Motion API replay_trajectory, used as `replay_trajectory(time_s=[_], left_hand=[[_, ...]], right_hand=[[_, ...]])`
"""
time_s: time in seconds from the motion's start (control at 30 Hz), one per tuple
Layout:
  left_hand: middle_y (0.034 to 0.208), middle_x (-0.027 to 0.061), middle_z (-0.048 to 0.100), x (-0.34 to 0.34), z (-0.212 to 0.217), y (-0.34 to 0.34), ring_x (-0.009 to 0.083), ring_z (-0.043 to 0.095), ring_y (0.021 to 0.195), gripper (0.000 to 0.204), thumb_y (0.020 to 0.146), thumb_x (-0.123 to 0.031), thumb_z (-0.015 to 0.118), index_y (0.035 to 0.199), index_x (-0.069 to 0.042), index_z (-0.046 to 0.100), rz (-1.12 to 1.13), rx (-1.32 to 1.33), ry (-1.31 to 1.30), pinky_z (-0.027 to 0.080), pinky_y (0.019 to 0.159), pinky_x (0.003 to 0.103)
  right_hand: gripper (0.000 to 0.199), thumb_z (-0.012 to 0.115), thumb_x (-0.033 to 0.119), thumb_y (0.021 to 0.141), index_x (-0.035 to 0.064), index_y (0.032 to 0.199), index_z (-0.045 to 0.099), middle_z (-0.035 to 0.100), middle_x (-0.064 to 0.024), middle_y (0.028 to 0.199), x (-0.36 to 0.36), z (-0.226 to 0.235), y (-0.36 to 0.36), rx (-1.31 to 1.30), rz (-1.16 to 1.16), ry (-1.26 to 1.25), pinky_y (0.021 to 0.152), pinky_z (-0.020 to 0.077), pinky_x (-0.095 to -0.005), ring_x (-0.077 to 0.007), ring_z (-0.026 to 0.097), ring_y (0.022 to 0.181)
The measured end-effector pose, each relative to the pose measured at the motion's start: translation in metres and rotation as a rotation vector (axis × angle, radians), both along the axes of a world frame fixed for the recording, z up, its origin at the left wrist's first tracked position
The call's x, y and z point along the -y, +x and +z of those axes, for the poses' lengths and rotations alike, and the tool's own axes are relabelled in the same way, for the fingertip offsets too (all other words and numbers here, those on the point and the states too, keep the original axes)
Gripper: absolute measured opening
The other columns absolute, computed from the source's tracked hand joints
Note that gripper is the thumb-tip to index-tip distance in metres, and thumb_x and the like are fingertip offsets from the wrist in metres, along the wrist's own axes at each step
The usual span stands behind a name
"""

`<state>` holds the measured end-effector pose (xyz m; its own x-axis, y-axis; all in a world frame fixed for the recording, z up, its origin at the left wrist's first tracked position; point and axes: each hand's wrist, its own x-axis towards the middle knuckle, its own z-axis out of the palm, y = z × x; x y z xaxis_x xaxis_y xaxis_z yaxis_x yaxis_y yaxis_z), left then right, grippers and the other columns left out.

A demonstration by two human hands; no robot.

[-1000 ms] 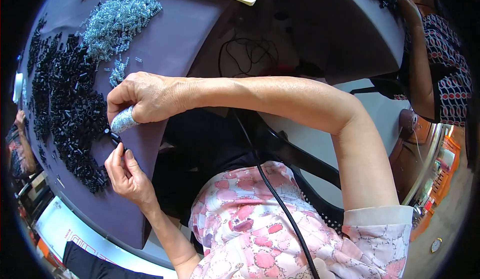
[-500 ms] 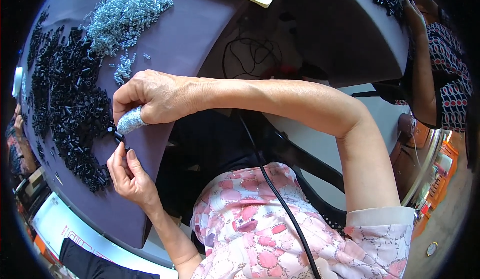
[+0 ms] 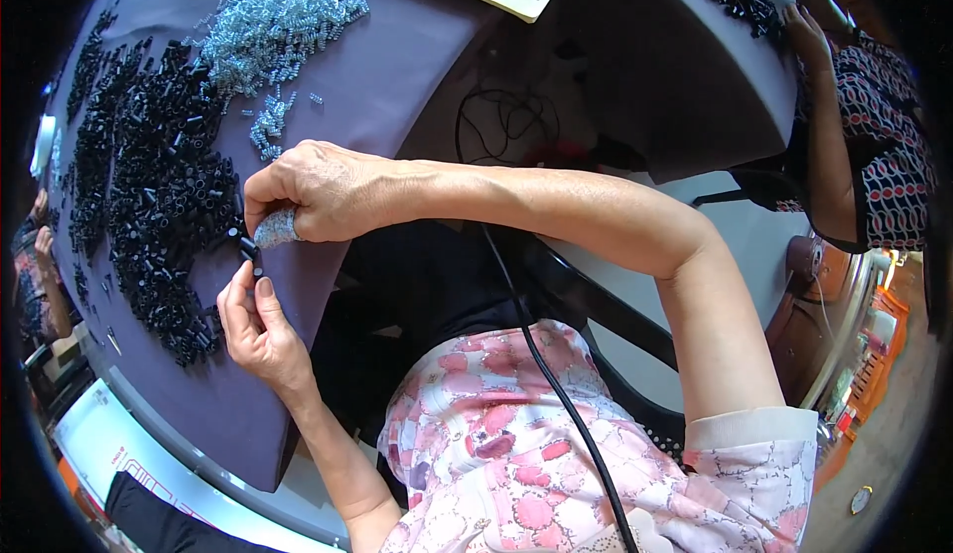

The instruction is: Assembling small metal pins or hooks into black plastic sleeves at a workshop table.

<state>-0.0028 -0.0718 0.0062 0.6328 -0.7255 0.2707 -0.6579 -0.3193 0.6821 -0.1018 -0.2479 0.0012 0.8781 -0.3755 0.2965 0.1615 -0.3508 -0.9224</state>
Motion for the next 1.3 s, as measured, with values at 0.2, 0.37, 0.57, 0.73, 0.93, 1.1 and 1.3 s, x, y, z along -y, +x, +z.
replay_trajectory(time_s=[0.2,0.37,0.57,0.73,0.93,1.1,1.3], left_hand=[[0.096,0.0030,0.060,0.000,-0.002,0.000,0.0114,0.056,0.087,0.019,0.090,-0.006,0.059,0.107,0.000,0.063,-0.044,0.016,0.003,0.045,0.078,0.023],[0.094,0.0042,0.060,0.003,-0.001,0.000,0.0106,0.056,0.077,0.016,0.088,-0.003,0.061,0.104,0.001,0.064,-0.073,0.196,0.010,0.046,0.064,0.022],[0.094,0.0041,0.060,0.004,-0.005,0.001,0.0105,0.055,0.076,0.016,0.088,-0.004,0.061,0.104,0.000,0.064,-0.069,0.225,0.010,0.046,0.064,0.022],[0.094,0.0058,0.061,0.003,-0.006,0.003,0.0140,0.058,0.081,0.016,0.087,-0.005,0.062,0.102,0.000,0.064,-0.083,0.328,0.024,0.048,0.070,0.024],[0.095,0.0078,0.063,0.005,-0.003,-0.003,0.0182,0.060,0.086,0.016,0.087,-0.004,0.062,0.101,0.001,0.064,-0.029,0.295,0.070,0.047,0.081,0.030],[0.095,0.0066,0.063,0.005,-0.005,-0.001,0.0163,0.059,0.086,0.016,0.087,-0.004,0.062,0.102,0.001,0.064,-0.047,0.325,0.067,0.048,0.079,0.027],[0.097,0.0035,0.060,0.004,-0.005,-0.004,0.0110,0.057,0.085,0.015,0.088,-0.003,0.061,0.103,0.001,0.064,-0.035,0.247,0.052,0.047,0.071,0.021]], right_hand=[[0.013,0.064,0.012,0.080,0.0052,0.091,0.067,0.068,-0.0085,0.081,0.003,-0.002,-0.001,-0.011,0.021,0.004,0.067,0.0492,-0.0330,-0.0219,0.066,0.076],[0.015,0.065,0.014,0.080,0.0049,0.092,0.068,0.069,-0.0085,0.082,0.009,0.001,-0.004,0.040,0.067,0.082,0.069,0.0493,-0.0328,-0.0206,0.066,0.077],[0.018,0.068,0.020,0.078,0.0092,0.091,0.071,0.069,-0.0052,0.080,0.020,-0.009,0.003,0.027,0.121,0.197,0.069,0.0499,-0.0326,-0.0163,0.065,0.077],[0.017,0.067,0.016,0.077,0.0081,0.092,0.071,0.069,-0.0057,0.078,0.020,-0.009,0.004,0.048,0.157,0.209,0.068,0.0504,-0.0317,-0.0153,0.066,0.074],[0.019,0.066,0.015,0.077,0.0058,0.093,0.070,0.070,-0.0062,0.082,0.020,-0.009,0.003,0.068,0.151,0.189,0.068,0.0513,-0.0299,-0.0148,0.066,0.074],[0.019,0.066,0.015,0.077,0.0059,0.093,0.070,0.069,-0.0063,0.080,0.021,-0.011,0.003,0.062,0.159,0.209,0.068,0.0511,-0.0302,-0.0150,0.066,0.074],[0.018,0.067,0.015,0.077,0.0056,0.092,0.070,0.069,-0.0064,0.079,0.021,-0.010,0.002,0.079,0.161,0.199,0.067,0.0507,-0.0313,-0.0154,0.066,0.074]])
